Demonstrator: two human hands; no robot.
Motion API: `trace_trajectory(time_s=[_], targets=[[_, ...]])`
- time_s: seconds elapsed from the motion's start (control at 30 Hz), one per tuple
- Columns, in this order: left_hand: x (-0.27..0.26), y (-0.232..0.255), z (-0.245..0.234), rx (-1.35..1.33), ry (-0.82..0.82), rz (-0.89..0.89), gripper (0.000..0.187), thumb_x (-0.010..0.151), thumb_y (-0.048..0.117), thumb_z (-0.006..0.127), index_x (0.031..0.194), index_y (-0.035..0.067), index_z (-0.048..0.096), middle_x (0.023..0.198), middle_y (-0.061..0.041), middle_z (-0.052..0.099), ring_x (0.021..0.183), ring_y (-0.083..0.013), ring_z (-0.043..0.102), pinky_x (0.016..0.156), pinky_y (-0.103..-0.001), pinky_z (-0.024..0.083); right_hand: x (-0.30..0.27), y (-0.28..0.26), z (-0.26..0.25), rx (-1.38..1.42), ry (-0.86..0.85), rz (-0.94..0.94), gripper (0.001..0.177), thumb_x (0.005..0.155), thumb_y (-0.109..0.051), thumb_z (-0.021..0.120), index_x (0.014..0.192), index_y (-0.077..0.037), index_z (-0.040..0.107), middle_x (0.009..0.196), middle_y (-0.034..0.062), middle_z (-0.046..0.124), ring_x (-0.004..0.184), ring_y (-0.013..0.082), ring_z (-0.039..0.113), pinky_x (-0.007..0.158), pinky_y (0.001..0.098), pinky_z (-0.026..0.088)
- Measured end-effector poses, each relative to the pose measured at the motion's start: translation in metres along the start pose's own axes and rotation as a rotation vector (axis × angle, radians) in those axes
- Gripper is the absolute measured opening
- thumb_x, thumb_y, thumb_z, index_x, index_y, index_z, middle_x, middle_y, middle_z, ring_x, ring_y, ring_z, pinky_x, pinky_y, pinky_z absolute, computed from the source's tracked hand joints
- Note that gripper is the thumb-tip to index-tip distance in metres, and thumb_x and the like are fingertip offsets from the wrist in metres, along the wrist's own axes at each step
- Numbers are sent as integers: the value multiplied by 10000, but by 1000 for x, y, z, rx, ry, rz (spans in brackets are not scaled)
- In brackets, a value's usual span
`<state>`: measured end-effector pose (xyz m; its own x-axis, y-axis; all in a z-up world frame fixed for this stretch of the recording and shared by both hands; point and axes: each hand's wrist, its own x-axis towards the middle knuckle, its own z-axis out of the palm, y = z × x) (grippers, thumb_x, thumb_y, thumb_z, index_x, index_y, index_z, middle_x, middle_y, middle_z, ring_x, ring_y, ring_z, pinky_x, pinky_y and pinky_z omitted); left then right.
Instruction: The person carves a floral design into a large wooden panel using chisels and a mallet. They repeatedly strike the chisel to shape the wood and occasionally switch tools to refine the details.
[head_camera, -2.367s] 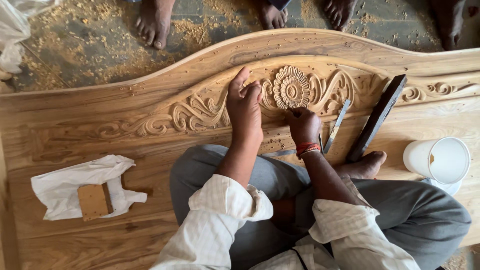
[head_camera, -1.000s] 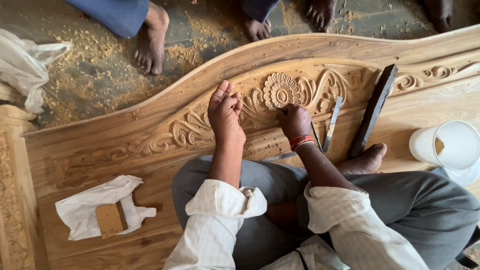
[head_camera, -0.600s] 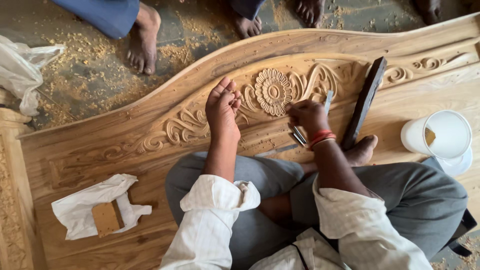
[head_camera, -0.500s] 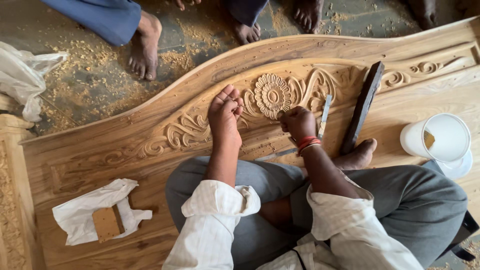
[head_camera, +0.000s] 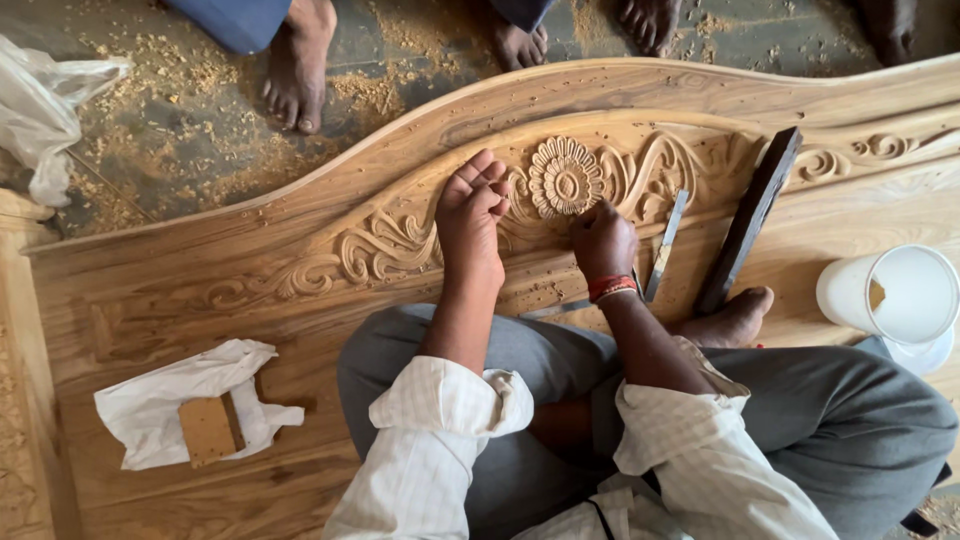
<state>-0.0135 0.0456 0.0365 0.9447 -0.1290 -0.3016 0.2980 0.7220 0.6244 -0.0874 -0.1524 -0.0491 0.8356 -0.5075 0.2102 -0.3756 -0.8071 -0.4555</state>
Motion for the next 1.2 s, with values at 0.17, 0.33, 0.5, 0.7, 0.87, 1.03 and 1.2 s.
trace_trajectory(time_s=[0.17, 0.33, 0.5, 0.7, 0.87, 1.03, 1.2], targets=[[5, 7, 12, -1, 25, -8, 483, 825, -137, 501, 1291, -71, 608, 1057, -107, 691, 788, -125, 630, 636, -218, 485, 19, -8, -12, -90, -129, -46, 117, 833, -151, 731, 743, -85, 696, 715, 142, 721, 666, 342, 704, 675, 458, 563], [6, -5, 4, 14, -52, 53, 460, 820, -143, 493, 1256, -80, 627, 1058, -114, 696, 745, -124, 596, 622, -222, 481, 17, 7, -11, -217, -368, -54, 204, 911, -249, 756, 774, -100, 732, 737, 126, 722, 667, 277, 702, 656, 398, 559], [-2, -5, 11, 414, -84, -254, 420, 936, 33, 587, 1353, 48, 630, 1012, -74, 716, 737, -106, 613, 624, -235, 518, 28, 24, -34, 1641, -564, 491, 83, 1066, -47, 651, 994, -20, 682, 936, 57, 720, 797, 137, 668, 698, 261, 564], [-10, -27, 17, 588, -388, -174, 485, 970, 110, 669, 1446, 86, 579, 1113, -43, 727, 880, -49, 667, 779, -213, 557, 14, 9, -37, 1942, -698, 790, 168, 1076, -137, 541, 1096, -13, 653, 917, 90, 725, 798, 150, 703, 729, 228, 602], [-9, -38, 9, 501, -535, -135, 322, 1008, 143, 678, 1298, 3, 699, 994, -38, 747, 819, -84, 680, 770, -246, 586, 1, -7, -47, 2042, -924, 729, 203, 1091, -161, 501, 1114, -8, 631, 921, 79, 711, 799, 163, 673, 734, 253, 593], [-7, -40, 8, 636, -520, -18, 246, 993, 142, 724, 1180, -16, 750, 913, -24, 755, 778, -79, 661, 719, -253, 570, 0, -10, -52, 1784, -830, 668, 256, 1042, -192, 445, 1166, -43, 612, 937, 64, 702, 808, 153, 655, 756, 275, 583], [-5, -37, 10, 678, -458, -20, 274, 979, 178, 693, 1205, 32, 744, 1020, -21, 784, 848, -71, 692, 770, -243, 574, 0, -3, -46, 1809, -871, 664, 218, 1090, -194, 468, 1171, -28, 584, 934, 52, 686, 815, 152, 639, 745, 278, 566]])
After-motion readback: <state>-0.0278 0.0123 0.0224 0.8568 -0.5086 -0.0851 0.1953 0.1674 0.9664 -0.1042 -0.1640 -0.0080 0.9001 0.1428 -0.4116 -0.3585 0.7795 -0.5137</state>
